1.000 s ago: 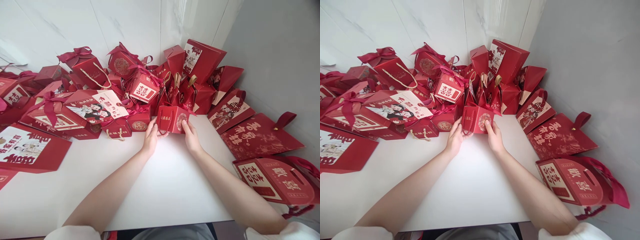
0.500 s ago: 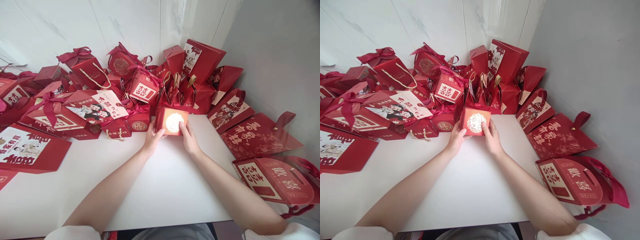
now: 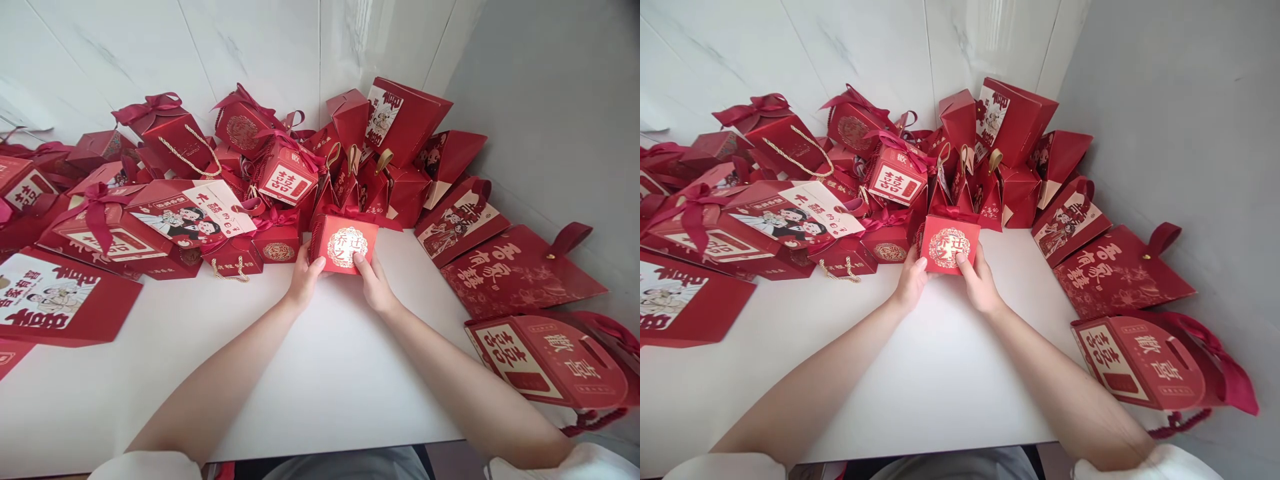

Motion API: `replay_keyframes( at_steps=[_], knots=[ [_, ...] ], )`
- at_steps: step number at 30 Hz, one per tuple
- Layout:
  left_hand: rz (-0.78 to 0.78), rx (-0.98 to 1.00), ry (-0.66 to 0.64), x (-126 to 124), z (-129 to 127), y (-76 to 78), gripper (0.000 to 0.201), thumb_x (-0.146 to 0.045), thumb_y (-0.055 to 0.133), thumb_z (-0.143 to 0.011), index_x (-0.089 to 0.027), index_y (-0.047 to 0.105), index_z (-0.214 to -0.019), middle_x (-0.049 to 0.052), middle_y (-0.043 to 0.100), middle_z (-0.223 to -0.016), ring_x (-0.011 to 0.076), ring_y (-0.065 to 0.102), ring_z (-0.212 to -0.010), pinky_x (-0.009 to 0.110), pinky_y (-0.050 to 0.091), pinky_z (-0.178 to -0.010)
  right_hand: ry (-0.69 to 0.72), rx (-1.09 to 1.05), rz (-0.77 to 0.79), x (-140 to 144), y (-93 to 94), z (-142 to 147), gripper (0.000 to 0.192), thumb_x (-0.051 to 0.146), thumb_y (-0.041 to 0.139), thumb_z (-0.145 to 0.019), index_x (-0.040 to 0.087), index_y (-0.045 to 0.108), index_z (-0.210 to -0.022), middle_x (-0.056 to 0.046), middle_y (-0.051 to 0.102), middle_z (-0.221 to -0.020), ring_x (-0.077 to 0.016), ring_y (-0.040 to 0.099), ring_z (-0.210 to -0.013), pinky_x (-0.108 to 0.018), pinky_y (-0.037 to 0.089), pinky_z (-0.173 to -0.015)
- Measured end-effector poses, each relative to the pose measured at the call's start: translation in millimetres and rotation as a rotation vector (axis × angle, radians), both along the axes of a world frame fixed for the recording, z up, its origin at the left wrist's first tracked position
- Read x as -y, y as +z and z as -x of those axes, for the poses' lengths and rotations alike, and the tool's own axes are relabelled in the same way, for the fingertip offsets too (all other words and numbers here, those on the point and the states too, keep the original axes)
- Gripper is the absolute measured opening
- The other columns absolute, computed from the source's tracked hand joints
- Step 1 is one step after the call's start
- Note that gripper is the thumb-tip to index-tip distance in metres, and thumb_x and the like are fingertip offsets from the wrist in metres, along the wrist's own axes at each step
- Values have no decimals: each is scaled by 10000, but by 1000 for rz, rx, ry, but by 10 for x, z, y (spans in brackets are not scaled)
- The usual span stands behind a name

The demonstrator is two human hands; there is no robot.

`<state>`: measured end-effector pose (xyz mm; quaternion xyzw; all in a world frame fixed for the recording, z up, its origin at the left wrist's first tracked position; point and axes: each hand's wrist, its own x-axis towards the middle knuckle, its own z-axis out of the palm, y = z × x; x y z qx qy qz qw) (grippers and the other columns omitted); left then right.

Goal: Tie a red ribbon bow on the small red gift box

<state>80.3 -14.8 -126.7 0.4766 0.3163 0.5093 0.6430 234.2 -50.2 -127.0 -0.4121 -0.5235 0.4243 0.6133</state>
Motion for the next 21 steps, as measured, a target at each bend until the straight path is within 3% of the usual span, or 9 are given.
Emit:
replay_keyframes(
  at_steps=[7,21],
  knots=[
    [-4,10,-6,-10,-4,-6,573,-510,656,-783,-259,487,-1269,102,572,-1325,323,576,-1195,523,572,-895,-44,48,19,-2,-22,3,566,551,513,-959,238,424,-1422,-67,533,-1418,-246,502,-1301,-406,391,-1118],
    [-44,-41,-21,-19,2,-70,608,-552,576,-814,-246,467,-1329,116,566,-1376,314,599,-1173,431,564,-817,-87,126,-10,26,1,7,560,526,517,-970,233,417,-1436,-71,533,-1411,-250,496,-1296,-401,401,-1097]
  ],
)
